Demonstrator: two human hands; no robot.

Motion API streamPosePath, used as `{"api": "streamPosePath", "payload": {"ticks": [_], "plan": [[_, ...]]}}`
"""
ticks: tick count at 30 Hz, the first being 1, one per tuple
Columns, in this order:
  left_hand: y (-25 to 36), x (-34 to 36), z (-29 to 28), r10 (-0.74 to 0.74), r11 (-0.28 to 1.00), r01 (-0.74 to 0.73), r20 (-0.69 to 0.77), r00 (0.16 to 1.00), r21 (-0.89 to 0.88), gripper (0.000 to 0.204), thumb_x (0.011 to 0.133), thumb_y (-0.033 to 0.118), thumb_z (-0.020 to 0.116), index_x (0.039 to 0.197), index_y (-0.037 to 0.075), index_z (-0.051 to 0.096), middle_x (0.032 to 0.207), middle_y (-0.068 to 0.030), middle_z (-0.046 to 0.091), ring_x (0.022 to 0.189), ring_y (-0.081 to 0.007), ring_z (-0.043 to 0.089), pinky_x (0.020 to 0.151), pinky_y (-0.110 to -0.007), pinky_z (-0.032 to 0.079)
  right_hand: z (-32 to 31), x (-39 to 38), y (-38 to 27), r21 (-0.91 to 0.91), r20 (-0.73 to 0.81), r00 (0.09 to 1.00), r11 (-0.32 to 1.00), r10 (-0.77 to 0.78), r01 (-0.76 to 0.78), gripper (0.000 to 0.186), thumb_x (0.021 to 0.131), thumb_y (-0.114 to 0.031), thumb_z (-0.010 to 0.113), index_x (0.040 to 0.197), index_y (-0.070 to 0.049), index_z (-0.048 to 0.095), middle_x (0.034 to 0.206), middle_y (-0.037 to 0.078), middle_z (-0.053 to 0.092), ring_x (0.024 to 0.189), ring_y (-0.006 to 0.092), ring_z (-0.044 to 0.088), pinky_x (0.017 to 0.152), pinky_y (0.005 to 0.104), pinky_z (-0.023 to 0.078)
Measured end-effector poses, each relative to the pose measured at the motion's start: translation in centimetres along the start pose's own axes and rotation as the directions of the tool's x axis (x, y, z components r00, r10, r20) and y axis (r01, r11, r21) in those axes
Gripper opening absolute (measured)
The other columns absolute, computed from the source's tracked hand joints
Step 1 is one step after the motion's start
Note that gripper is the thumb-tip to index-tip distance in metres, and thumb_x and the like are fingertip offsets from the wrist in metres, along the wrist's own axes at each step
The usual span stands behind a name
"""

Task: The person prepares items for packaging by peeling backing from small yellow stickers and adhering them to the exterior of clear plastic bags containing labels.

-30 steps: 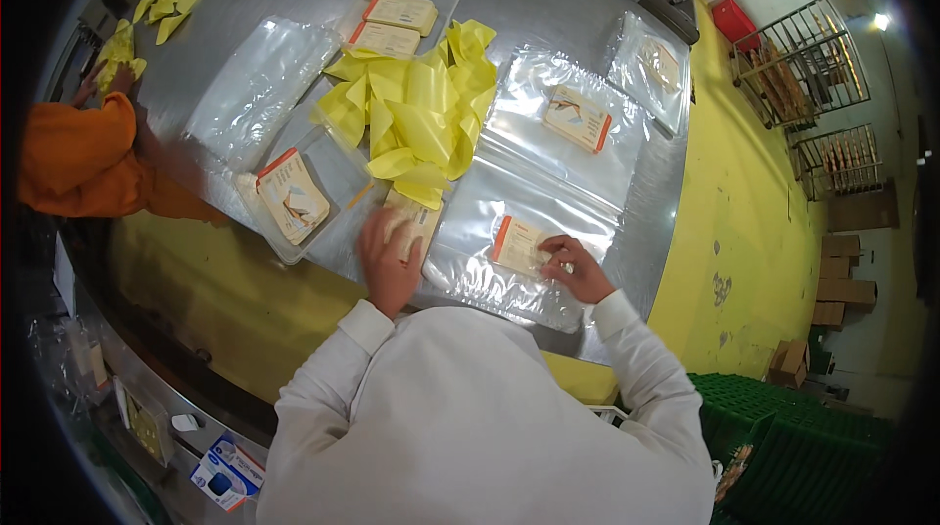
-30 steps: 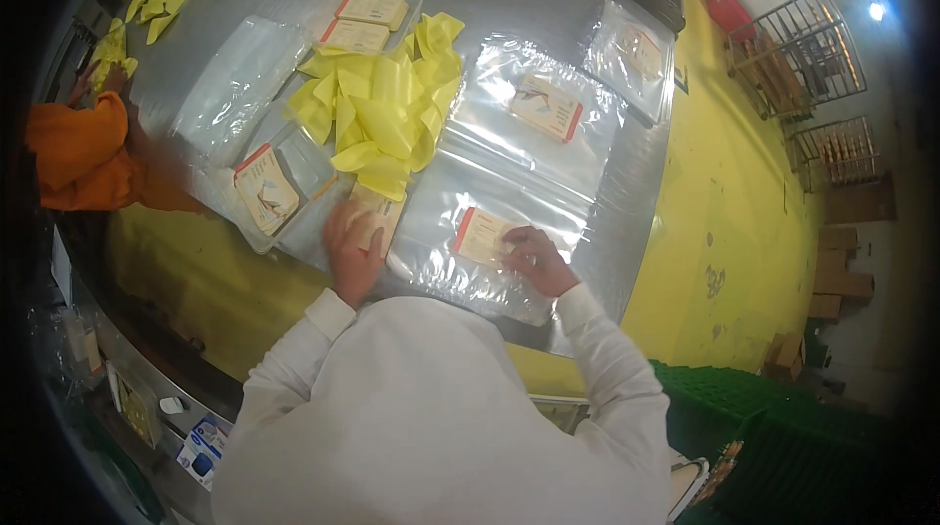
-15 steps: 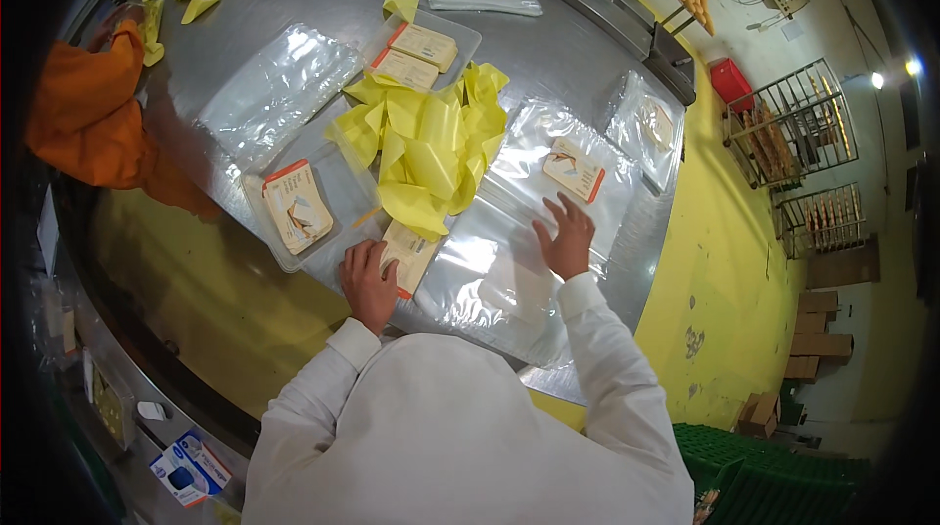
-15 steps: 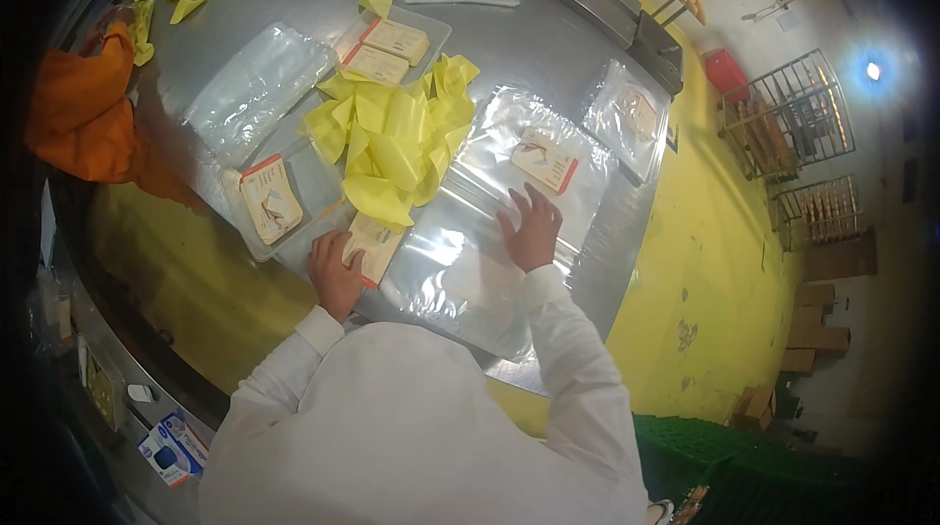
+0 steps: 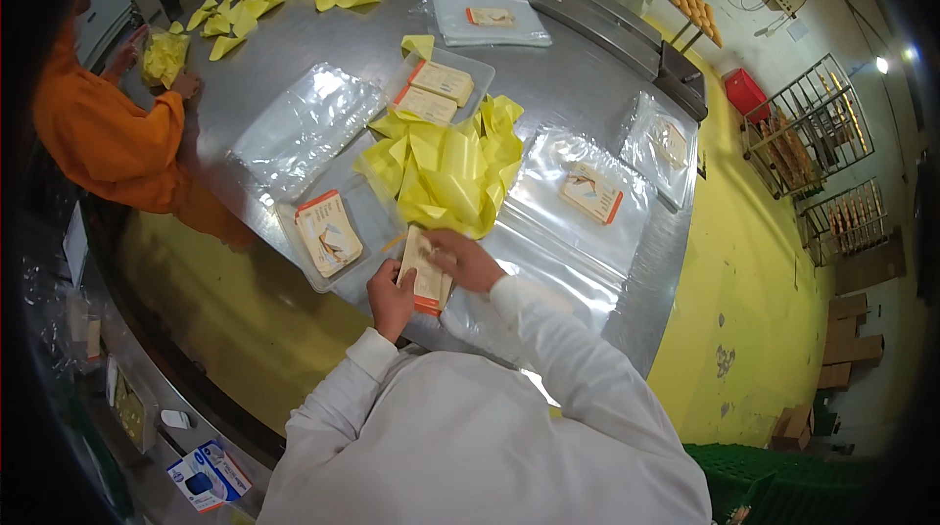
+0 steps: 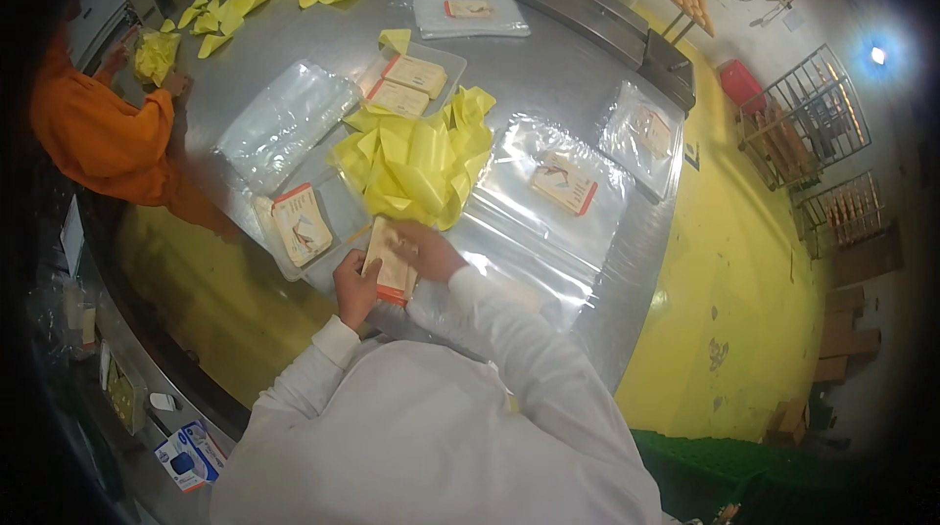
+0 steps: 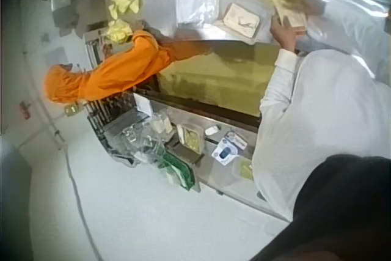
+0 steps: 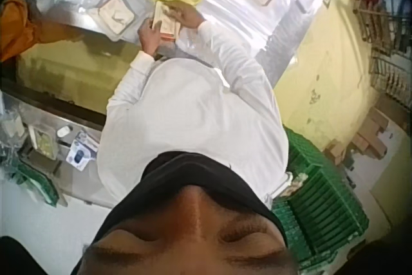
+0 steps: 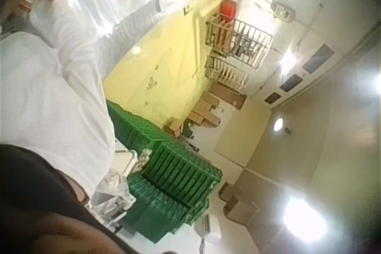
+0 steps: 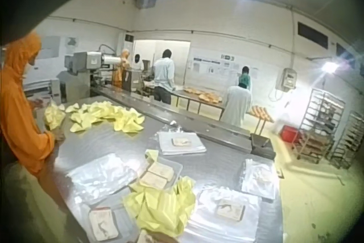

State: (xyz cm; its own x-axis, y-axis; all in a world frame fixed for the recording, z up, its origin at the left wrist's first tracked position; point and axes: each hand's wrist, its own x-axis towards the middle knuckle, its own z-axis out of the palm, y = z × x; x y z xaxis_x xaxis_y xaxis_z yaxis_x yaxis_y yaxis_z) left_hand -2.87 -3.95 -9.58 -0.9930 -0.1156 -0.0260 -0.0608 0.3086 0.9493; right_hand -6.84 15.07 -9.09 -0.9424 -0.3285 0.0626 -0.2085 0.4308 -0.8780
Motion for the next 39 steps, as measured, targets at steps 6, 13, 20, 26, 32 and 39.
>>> {"api": "streamPosePath", "payload": {"ticks": [6,13,20,26,32,39], "plan": [[-0.4,-1.3,-2.6,-0.060,0.989,0.070,0.082,0.995,-0.130,0.012,0.092,0.004,0.066,0.097,-0.004,0.058,0.087,-0.0120,0.068,0.079,-0.0157,0.065,0.073,-0.032,0.052,-4.2,7.8,3.5,-0.264,-0.170,0.979,0.952,0.109,-0.152,0.047,0.094,-0.031,0.066,0.132,-0.004,0.061,0.121,0.020,0.069,0.113,0.0314,0.066,0.098,0.0370,0.050],[6.7,-4.5,-4.6,-0.178,0.831,0.203,0.099,0.979,-0.517,0.016,0.105,0.013,0.051,0.113,0.000,0.046,0.091,-0.0111,0.066,0.069,-0.0149,0.065,0.057,-0.025,0.051,-0.9,-2.4,-3.0,0.305,-0.115,0.952,0.922,0.285,-0.239,0.029,0.097,-0.025,0.067,0.114,-0.001,0.068,0.098,0.009,0.072,0.086,0.0186,0.067,0.079,0.0311,0.052],[9.6,-3.1,-0.3,0.058,0.839,0.065,0.207,0.977,-0.541,0.030,0.099,0.005,0.058,0.119,0.001,0.037,0.106,-0.0159,0.064,0.078,-0.0187,0.071,0.063,-0.029,0.059,-1.3,-8.4,-9.1,0.601,-0.241,0.860,0.765,0.450,-0.232,0.014,0.094,-0.012,0.071,0.096,0.001,0.068,0.085,0.006,0.071,0.073,0.0100,0.063,0.067,0.0245,0.050],[12.1,-2.1,1.7,0.076,0.762,0.149,0.316,0.946,-0.630,0.043,0.088,-0.004,0.070,0.116,0.001,0.038,0.108,-0.0172,0.065,0.081,-0.0197,0.072,0.066,-0.029,0.061,-4.0,-9.5,-9.9,0.694,-0.312,0.853,0.713,0.418,-0.095,0.014,0.093,-0.005,0.068,0.101,0.006,0.072,0.090,0.011,0.073,0.076,0.0143,0.064,0.075,0.0287,0.053],[12.3,-2.7,1.9,0.095,0.766,0.114,0.288,0.953,-0.633,0.043,0.088,-0.006,0.070,0.118,-0.001,0.039,0.108,-0.0167,0.064,0.084,-0.0197,0.071,0.069,-0.030,0.062,-4.2,-9.6,-10.2,0.663,-0.332,0.850,0.742,0.409,-0.099,0.015,0.091,-0.006,0.071,0.098,0.006,0.074,0.086,0.009,0.073,0.073,0.0134,0.063,0.071,0.0276,0.052],[12.0,-3.6,1.6,0.106,0.820,0.054,0.245,0.964,-0.570,0.046,0.088,-0.009,0.067,0.124,-0.004,0.039,0.114,-0.0178,0.062,0.094,-0.0219,0.071,0.077,-0.032,0.063,-3.1,-9.5,-10.1,0.648,-0.343,0.822,0.748,0.455,-0.144,0.014,0.092,-0.005,0.070,0.097,0.008,0.072,0.087,0.012,0.074,0.072,0.0140,0.064,0.070,0.0271,0.054]]}}
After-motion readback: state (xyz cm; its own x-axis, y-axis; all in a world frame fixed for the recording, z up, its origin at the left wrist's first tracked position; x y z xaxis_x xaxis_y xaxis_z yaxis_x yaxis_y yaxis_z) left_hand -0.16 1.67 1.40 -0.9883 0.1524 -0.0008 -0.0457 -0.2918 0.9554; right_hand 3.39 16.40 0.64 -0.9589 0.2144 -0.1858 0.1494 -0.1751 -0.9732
